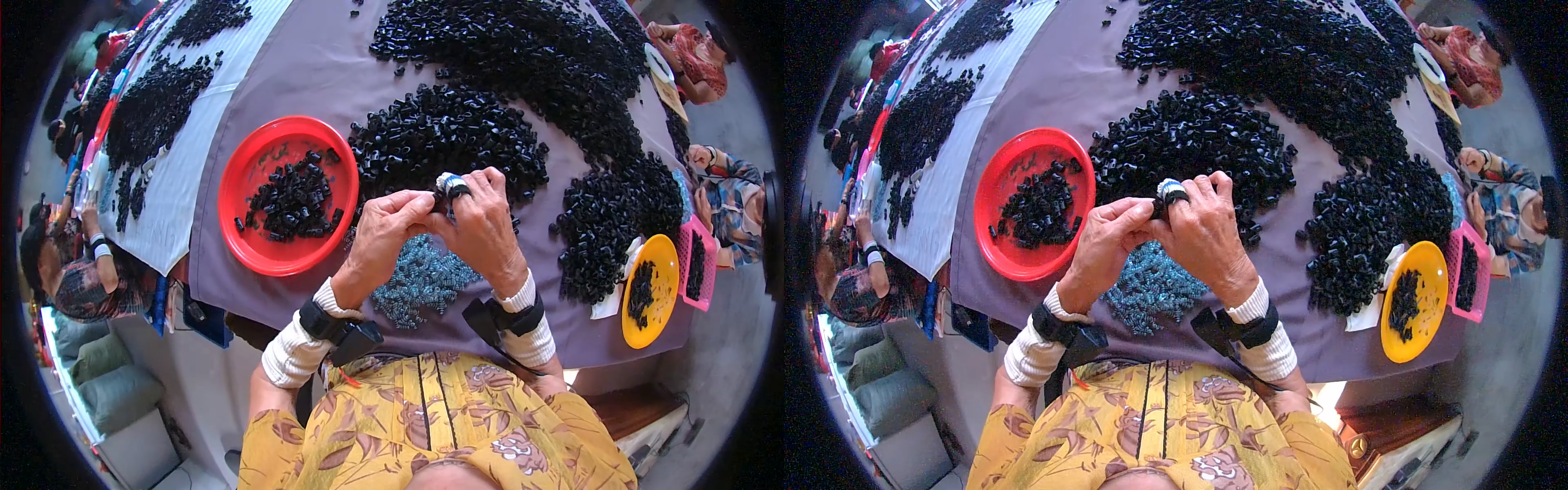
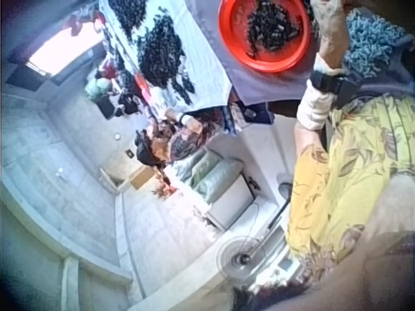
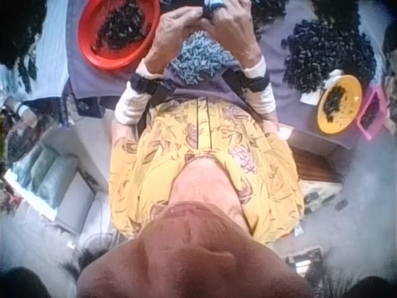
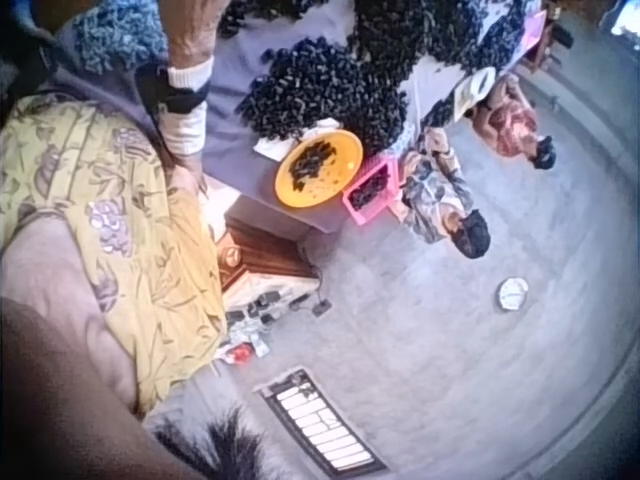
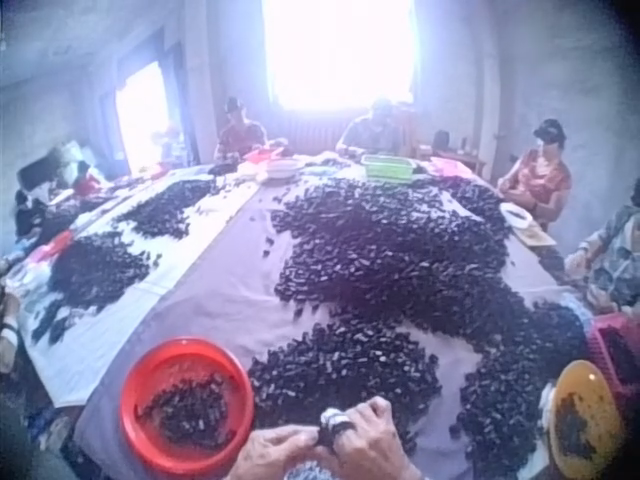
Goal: Assembling small black plastic or rubber components, possibly for footwear, at a shared work table.
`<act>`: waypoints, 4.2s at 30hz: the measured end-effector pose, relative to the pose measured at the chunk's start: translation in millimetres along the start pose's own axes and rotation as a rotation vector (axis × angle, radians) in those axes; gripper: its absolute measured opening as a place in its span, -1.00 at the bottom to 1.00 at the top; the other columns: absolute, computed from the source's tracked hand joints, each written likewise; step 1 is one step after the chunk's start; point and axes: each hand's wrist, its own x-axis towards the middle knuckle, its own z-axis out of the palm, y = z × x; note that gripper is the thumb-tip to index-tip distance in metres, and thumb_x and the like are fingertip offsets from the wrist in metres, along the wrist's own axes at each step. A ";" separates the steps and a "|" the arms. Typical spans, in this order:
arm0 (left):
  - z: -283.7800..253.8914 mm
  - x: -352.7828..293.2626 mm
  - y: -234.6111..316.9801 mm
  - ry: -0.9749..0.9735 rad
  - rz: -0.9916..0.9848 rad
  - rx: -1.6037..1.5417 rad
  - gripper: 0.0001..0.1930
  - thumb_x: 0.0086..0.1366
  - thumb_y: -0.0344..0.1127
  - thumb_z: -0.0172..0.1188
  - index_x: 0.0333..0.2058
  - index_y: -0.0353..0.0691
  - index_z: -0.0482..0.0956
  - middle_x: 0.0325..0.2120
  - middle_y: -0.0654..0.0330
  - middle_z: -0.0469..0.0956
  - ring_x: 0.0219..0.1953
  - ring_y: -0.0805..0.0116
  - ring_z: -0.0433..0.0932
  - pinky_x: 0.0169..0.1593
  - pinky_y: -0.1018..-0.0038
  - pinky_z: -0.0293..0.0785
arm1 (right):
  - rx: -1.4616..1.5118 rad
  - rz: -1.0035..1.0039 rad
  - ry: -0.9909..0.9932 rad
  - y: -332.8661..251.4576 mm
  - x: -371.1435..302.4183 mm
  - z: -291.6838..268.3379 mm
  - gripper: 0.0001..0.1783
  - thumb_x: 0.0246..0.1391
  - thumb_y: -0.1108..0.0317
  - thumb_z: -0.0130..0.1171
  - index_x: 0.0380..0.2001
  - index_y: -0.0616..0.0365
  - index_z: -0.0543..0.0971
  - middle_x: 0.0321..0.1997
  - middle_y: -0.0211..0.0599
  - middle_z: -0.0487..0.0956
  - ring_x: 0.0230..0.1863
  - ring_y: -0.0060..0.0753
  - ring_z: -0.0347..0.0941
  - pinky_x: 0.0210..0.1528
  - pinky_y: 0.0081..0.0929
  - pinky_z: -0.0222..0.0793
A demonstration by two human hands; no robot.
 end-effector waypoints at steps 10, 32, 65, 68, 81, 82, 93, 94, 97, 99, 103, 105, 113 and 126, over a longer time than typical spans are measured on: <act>3.0 -0.9 -0.6 0.011 0.053 0.149 -0.74 0.30 -0.28 0.04 -0.22 -0.39 0.55 -0.42 0.25 0.57 -0.39 0.59 0.51 -0.24 0.63 0.47 | 0.016 -0.021 -0.037 5.5 -0.4 1.5 -0.70 -0.26 0.18 0.26 -0.62 0.20 0.46 -0.55 -0.23 0.44 -0.41 -0.24 0.36 -0.13 -0.25 0.15; -4.1 0.4 -3.7 0.062 -0.012 0.250 -0.50 0.32 0.04 -0.04 -0.22 -0.40 0.52 -0.42 0.21 0.54 -0.35 0.50 0.54 -0.18 0.54 0.50 | 0.041 -0.024 0.034 14.6 -8.6 6.3 -0.75 -0.24 0.23 0.27 -0.71 0.13 0.45 -0.64 -0.29 0.42 -0.50 -0.29 0.36 -0.18 -0.29 0.18; -59.5 -13.2 30.4 0.401 0.205 0.075 -0.78 0.27 -0.21 0.12 -0.36 -0.26 0.55 -0.55 0.24 0.54 -0.52 0.49 0.53 -0.40 0.58 0.50 | -0.155 0.120 -0.317 33.1 -30.9 22.2 -0.85 -0.11 0.36 0.17 -0.65 0.17 0.52 -0.57 -0.24 0.53 -0.55 -0.20 0.49 -0.53 -0.34 0.35; -43.2 -8.8 23.1 0.342 0.181 0.099 -0.79 0.29 -0.24 0.09 -0.33 -0.28 0.55 -0.54 0.22 0.54 -0.51 0.49 0.51 -0.39 0.57 0.49 | -0.157 0.078 -0.344 30.8 -30.7 24.3 -0.87 -0.12 0.38 0.15 -0.66 0.16 0.52 -0.61 -0.27 0.52 -0.57 -0.25 0.50 -0.55 -0.37 0.35; -17.3 23.7 -6.9 0.099 0.444 1.121 -0.78 0.15 -0.38 0.19 -0.20 -0.25 0.56 -0.47 0.22 0.52 -0.47 0.46 0.50 -0.38 0.61 0.41 | 0.131 0.212 -0.199 37.1 -29.5 11.3 -0.86 -0.08 0.44 0.10 -0.60 0.29 0.43 -0.51 -0.06 0.50 -0.47 -0.04 0.46 -0.42 -0.23 0.36; -15.0 26.2 -10.7 0.083 0.470 1.215 -0.75 0.04 -0.44 0.23 -0.24 -0.22 0.57 -0.45 0.17 0.45 -0.41 0.31 0.49 -0.33 0.50 0.43 | 0.153 0.226 -0.210 38.6 -29.9 10.0 -0.87 -0.08 0.45 0.11 -0.55 0.31 0.43 -0.50 -0.05 0.49 -0.47 0.03 0.43 -0.39 -0.19 0.36; -18.2 37.1 -14.9 0.007 0.650 1.345 -0.75 0.03 -0.48 0.21 -0.24 -0.24 0.55 -0.44 0.19 0.50 -0.34 0.27 0.50 -0.23 0.46 0.45 | 0.457 0.353 -0.025 31.9 -22.0 -4.7 -0.88 -0.09 0.49 0.17 -0.42 0.31 0.52 -0.44 -0.06 0.53 -0.41 -0.05 0.49 -0.37 -0.33 0.40; -16.7 31.7 -10.0 0.009 0.402 1.064 -0.76 0.09 -0.47 0.18 -0.21 -0.28 0.54 -0.42 0.22 0.53 -0.35 0.39 0.50 -0.23 0.53 0.44 | 0.514 0.356 0.011 31.3 -21.0 -5.9 -0.87 -0.08 0.51 0.17 -0.39 0.31 0.53 -0.42 -0.06 0.54 -0.40 -0.09 0.51 -0.36 -0.38 0.41; -14.0 19.4 -2.0 -0.002 0.135 0.724 -0.78 0.21 -0.43 0.15 -0.17 -0.37 0.51 -0.34 0.30 0.55 -0.33 0.64 0.47 -0.25 0.68 0.42 | 0.580 0.344 0.004 24.1 -15.4 -12.0 -0.86 -0.06 0.52 0.16 -0.35 0.30 0.54 -0.42 -0.08 0.56 -0.41 -0.17 0.54 -0.39 -0.45 0.42; -12.0 14.5 -1.4 -0.011 0.145 0.533 -0.78 0.17 -0.42 0.18 -0.20 -0.34 0.52 -0.37 0.26 0.57 -0.34 0.60 0.49 -0.28 0.63 0.43 | 0.615 0.333 0.002 20.9 -13.3 -10.2 -0.85 -0.06 0.52 0.17 -0.35 0.29 0.54 -0.43 -0.09 0.56 -0.42 -0.20 0.55 -0.41 -0.45 0.42; -10.1 9.0 1.7 -0.032 0.169 0.541 -0.79 0.20 -0.45 0.15 -0.18 -0.34 0.51 -0.38 0.29 0.56 -0.34 0.61 0.49 -0.26 0.65 0.43 | 0.696 0.292 0.020 15.7 -10.0 -4.6 -0.85 -0.07 0.52 0.18 -0.34 0.29 0.54 -0.47 -0.10 0.56 -0.47 -0.25 0.55 -0.45 -0.47 0.42; -9.5 6.9 2.1 -0.045 0.171 0.552 -0.77 0.19 -0.49 0.15 -0.15 -0.33 0.51 -0.33 0.29 0.55 -0.30 0.62 0.48 -0.21 0.67 0.43 | 0.678 0.286 -0.009 13.0 -7.3 -7.6 -0.84 -0.07 0.52 0.18 -0.35 0.29 0.54 -0.48 -0.10 0.56 -0.47 -0.25 0.55 -0.46 -0.47 0.41; -7.5 2.7 4.9 -0.030 0.350 0.655 -0.77 0.14 -0.54 0.15 -0.18 -0.36 0.53 -0.33 0.24 0.55 -0.29 0.54 0.53 -0.21 0.63 0.46 | 0.674 0.268 -0.100 13.4 -0.8 -6.5 -0.84 -0.10 0.53 0.19 -0.36 0.29 0.53 -0.55 -0.12 0.54 -0.54 -0.26 0.53 -0.49 -0.49 0.39; -4.8 5.3 10.1 0.049 0.362 0.638 -0.81 0.17 -0.52 0.18 -0.21 -0.35 0.54 -0.41 0.27 0.56 -0.38 0.60 0.49 -0.30 0.66 0.43 | 0.689 0.332 -0.131 22.9 12.3 -9.6 -0.77 -0.15 0.48 0.28 -0.34 0.28 0.56 -0.53 -0.18 0.57 -0.53 -0.47 0.51 -0.47 -0.58 0.39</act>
